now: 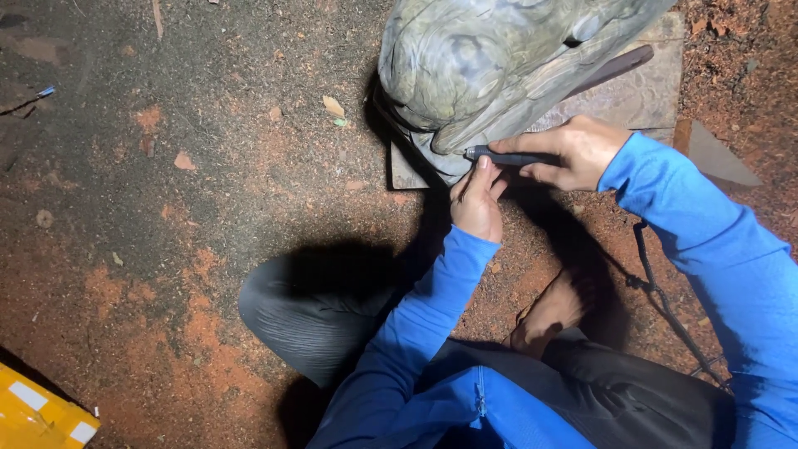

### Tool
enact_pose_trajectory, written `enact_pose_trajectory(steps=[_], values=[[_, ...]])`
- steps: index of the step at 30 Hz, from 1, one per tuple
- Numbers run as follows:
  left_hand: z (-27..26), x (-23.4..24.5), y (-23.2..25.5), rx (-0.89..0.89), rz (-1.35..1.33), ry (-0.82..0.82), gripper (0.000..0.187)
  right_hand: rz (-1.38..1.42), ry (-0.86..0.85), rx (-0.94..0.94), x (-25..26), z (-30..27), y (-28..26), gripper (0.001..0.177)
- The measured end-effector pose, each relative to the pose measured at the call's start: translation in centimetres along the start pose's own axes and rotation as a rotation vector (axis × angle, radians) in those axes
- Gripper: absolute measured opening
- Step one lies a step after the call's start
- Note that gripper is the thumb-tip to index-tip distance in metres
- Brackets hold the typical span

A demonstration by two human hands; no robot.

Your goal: Carving and detailing a wooden sculpture of a water buffalo using a handheld rotary tool

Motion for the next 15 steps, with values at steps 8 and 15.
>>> enact_pose_trajectory(steps=[8, 15], values=[[-0.2, -0.7, 0.3, -0.009, 0.04, -0.016, 0.038, 0.042, 0.006, -0.012, 0.4, -0.1, 0.8, 0.045], [-0.8, -0.7, 1.4, -0.014, 0.077, -0.019, 0.038, 0.051, 0.016, 0.019, 0.0, 0.1, 1.0, 0.05]])
Point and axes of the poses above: each hand's wrist, its own z-axis towards the middle knuckle, its own x-axis out of the back of the hand, y = z × x, the point moved 1 cm from there along z, towards the middle knuckle, and after that the axes turned 15 degrees about z, right-handed, at the moved point
